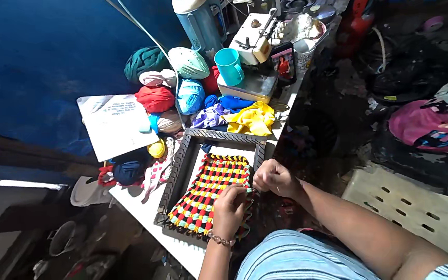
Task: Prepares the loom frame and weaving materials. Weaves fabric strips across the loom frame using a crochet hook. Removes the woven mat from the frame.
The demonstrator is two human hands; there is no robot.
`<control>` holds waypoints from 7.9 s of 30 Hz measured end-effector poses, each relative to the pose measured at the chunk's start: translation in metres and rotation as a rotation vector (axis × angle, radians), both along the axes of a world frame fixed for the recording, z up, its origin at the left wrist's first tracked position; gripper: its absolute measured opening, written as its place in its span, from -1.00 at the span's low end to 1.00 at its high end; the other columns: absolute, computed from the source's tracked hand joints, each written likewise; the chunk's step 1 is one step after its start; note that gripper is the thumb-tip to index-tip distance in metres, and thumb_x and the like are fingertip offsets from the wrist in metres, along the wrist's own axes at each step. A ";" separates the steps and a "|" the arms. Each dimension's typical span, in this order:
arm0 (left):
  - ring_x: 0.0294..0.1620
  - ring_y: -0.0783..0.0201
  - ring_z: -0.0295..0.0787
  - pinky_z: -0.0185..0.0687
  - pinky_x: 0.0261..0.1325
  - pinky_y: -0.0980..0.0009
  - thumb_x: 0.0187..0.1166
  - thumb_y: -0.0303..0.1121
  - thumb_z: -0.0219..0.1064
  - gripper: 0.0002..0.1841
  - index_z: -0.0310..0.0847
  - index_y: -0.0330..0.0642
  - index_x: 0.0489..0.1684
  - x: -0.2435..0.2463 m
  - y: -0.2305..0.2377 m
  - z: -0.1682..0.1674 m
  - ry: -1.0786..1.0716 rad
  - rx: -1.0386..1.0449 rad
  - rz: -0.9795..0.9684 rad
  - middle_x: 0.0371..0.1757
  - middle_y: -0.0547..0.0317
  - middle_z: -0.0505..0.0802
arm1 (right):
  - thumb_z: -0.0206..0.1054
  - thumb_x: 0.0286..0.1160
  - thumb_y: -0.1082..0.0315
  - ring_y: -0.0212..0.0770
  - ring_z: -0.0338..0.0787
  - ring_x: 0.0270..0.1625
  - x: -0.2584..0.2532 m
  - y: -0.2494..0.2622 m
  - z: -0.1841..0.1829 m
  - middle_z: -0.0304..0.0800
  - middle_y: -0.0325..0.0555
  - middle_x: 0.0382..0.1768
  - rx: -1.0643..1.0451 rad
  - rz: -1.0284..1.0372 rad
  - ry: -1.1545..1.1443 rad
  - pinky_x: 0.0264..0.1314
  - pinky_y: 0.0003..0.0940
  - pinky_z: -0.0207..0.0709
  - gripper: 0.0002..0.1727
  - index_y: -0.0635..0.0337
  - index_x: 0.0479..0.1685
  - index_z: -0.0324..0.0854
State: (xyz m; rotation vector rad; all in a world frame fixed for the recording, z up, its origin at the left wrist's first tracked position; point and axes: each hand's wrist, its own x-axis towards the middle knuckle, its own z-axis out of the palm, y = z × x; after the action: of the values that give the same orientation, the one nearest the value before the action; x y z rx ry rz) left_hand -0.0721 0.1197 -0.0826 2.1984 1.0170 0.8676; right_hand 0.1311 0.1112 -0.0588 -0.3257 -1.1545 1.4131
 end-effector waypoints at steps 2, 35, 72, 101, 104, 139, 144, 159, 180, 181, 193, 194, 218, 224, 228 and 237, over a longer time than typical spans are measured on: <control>0.04 0.18 0.91 0.78 0.18 0.37 0.27 -0.48 0.40 -0.86 0.87 -0.24 -0.33 0.003 -0.001 0.000 0.023 0.079 0.008 -0.06 -0.02 0.94 | 0.13 0.75 -0.01 -0.70 0.31 -0.58 0.001 0.000 0.013 0.26 -0.59 -0.74 0.096 0.050 -0.131 -0.47 -0.67 0.15 -0.45 -0.08 -0.76 0.29; -0.01 0.14 0.94 0.80 0.13 0.38 0.49 -0.37 0.37 -0.81 0.85 -0.32 -0.36 -0.005 -0.005 -0.001 0.055 0.144 -0.023 -0.06 -0.07 0.94 | 0.11 0.73 0.35 -0.52 0.15 -0.77 -0.043 0.012 0.082 0.11 -0.44 -0.81 -0.714 -0.604 0.031 -0.64 -0.60 0.10 -0.66 0.00 -0.54 0.31; 0.10 0.09 0.86 0.73 0.25 0.31 0.39 -0.44 0.38 -0.90 0.83 -0.21 -0.32 -0.010 -0.003 0.011 0.043 0.131 -0.077 -0.03 -0.08 0.89 | 0.10 0.72 0.09 -0.72 0.24 -0.66 -0.005 -0.004 0.054 0.19 -0.58 -0.80 0.094 0.178 -0.312 -0.57 -0.68 0.04 -0.43 -0.05 -0.84 0.20; -0.06 0.22 0.93 0.82 0.06 0.39 0.46 -0.34 0.37 -0.84 0.81 -0.24 -0.34 -0.025 -0.004 0.015 0.112 0.156 -0.126 -0.10 0.01 0.94 | 0.11 0.80 0.38 -0.51 0.18 -0.77 -0.040 0.004 0.088 0.13 -0.41 -0.80 -0.866 -0.488 0.114 -0.66 -0.63 0.15 -0.72 0.03 -0.43 0.36; -0.02 0.30 0.92 0.80 0.10 0.46 0.50 -0.41 0.35 -0.84 0.87 -0.19 -0.17 -0.026 -0.002 0.016 0.070 0.105 -0.138 -0.08 0.05 0.95 | -0.08 0.84 0.21 -0.52 0.18 -0.81 -0.032 -0.010 0.076 0.12 -0.45 -0.87 -0.816 -0.428 0.311 -0.66 -0.61 0.16 -0.49 -0.09 -0.70 0.30; 0.02 0.26 0.84 0.70 0.17 0.52 0.59 -0.30 0.30 -0.85 0.77 -0.08 -0.33 -0.025 -0.025 -0.005 0.124 0.412 -0.001 -0.16 0.14 0.89 | 0.02 0.77 0.17 -0.72 0.21 -0.64 -0.032 -0.015 0.065 0.20 -0.62 -0.75 -0.139 0.087 -0.428 -0.55 -0.68 0.06 -0.47 -0.08 -0.79 0.28; -0.03 0.26 0.86 0.72 0.14 0.50 0.50 -0.29 0.33 -0.86 0.75 -0.11 -0.32 -0.025 -0.027 -0.004 0.125 0.453 0.020 -0.21 0.13 0.90 | 0.00 0.79 0.20 -0.67 0.24 -0.64 -0.037 -0.012 0.071 0.25 -0.49 -0.76 -0.024 0.119 -0.559 -0.56 -0.64 0.05 -0.43 0.09 -0.82 0.31; 0.03 0.29 0.80 0.66 0.24 0.52 0.56 -0.27 0.34 -0.89 0.72 -0.06 -0.24 -0.028 -0.024 -0.009 0.027 0.402 0.006 -0.15 0.16 0.87 | 0.01 0.72 0.17 -0.69 0.23 -0.70 -0.035 -0.002 0.092 0.21 -0.65 -0.79 -0.298 0.096 -0.441 -0.58 -0.64 0.13 -0.48 -0.16 -0.81 0.28; -0.25 0.35 0.92 0.82 -0.03 0.47 0.44 -0.44 0.38 -0.85 0.84 -0.31 -0.25 -0.035 -0.022 -0.001 0.034 0.029 0.027 -0.26 0.07 0.95 | 0.25 0.65 0.13 -0.53 0.32 -0.66 -0.008 0.013 0.078 0.34 -0.39 -0.66 -0.387 -0.331 -0.345 -0.57 -0.62 0.25 -0.70 -0.03 -0.46 0.36; -0.24 0.38 0.92 0.82 -0.03 0.49 0.49 -0.41 0.37 -0.83 0.84 -0.32 -0.22 -0.036 -0.020 0.001 0.029 -0.012 0.023 -0.26 0.08 0.95 | 0.27 0.62 0.06 -0.59 0.35 -0.63 -0.007 0.011 0.072 0.35 -0.46 -0.68 -0.262 -0.311 -0.272 -0.54 -0.66 0.29 -0.64 -0.09 -0.57 0.39; -0.31 0.48 0.87 0.77 -0.11 0.58 0.61 -0.31 0.28 -0.75 0.82 -0.30 -0.21 -0.034 -0.020 0.006 0.038 -0.046 0.089 -0.31 0.12 0.93 | 0.20 0.73 0.08 -0.68 0.41 -0.42 -0.029 -0.017 0.019 0.35 -0.59 -0.61 -0.085 -0.261 -0.205 -0.28 -0.66 0.29 -0.54 -0.11 -0.67 0.34; -0.32 0.48 0.87 0.77 -0.12 0.57 0.60 -0.31 0.28 -0.75 0.83 -0.30 -0.21 -0.034 -0.020 0.006 0.040 -0.048 0.095 -0.32 0.12 0.92 | 0.20 0.73 0.08 -0.68 0.41 -0.42 -0.029 -0.018 0.019 0.35 -0.59 -0.61 -0.090 -0.248 -0.203 -0.28 -0.65 0.30 -0.54 -0.11 -0.67 0.34; -0.21 0.48 0.87 0.78 -0.07 0.58 0.57 -0.33 0.27 -0.77 0.79 -0.29 -0.26 -0.034 -0.022 0.007 0.006 -0.079 0.082 -0.20 0.10 0.92 | -0.15 0.88 0.20 -0.47 0.35 -0.70 -0.026 -0.006 0.044 0.24 -0.46 -0.83 -0.825 -0.325 0.249 -0.42 -0.51 0.41 -0.44 -0.10 -0.74 0.31; -0.03 0.17 0.91 0.81 -0.01 0.40 0.33 -0.30 0.44 -0.80 0.82 -0.29 -0.40 -0.023 -0.036 0.015 0.132 0.031 0.114 0.02 -0.17 0.89 | -0.15 0.93 0.08 -0.41 0.39 -0.74 -0.026 -0.003 0.046 0.27 -0.38 -0.85 -0.996 -0.430 0.427 -0.45 -0.51 0.49 -0.38 -0.05 -0.75 0.29; -0.01 0.01 0.92 0.84 0.04 0.23 0.29 -0.37 0.49 -0.83 0.83 -0.34 -0.40 -0.013 -0.042 0.018 0.221 0.086 0.165 0.06 -0.22 0.88 | -0.19 0.93 0.14 -0.41 0.40 -0.73 -0.031 -0.006 0.046 0.27 -0.38 -0.84 -0.942 -0.427 0.445 -0.43 -0.50 0.49 -0.38 -0.06 -0.76 0.30; 0.01 0.31 0.86 0.75 0.02 0.56 0.38 -0.39 0.33 -0.82 0.80 -0.32 -0.44 -0.017 -0.048 0.014 0.071 0.020 0.240 0.06 -0.17 0.86 | 0.29 0.66 0.01 -0.59 0.45 -0.55 -0.030 -0.026 0.020 0.35 -0.58 -0.72 -0.336 -0.209 0.226 -0.31 -0.60 0.37 -0.51 -0.19 -0.77 0.44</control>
State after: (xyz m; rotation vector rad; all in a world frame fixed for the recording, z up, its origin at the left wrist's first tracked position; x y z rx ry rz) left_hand -0.0889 0.0720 -0.0683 2.1665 1.3329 0.9115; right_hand 0.1006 0.0855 -0.0383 -0.4945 -0.6779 1.4149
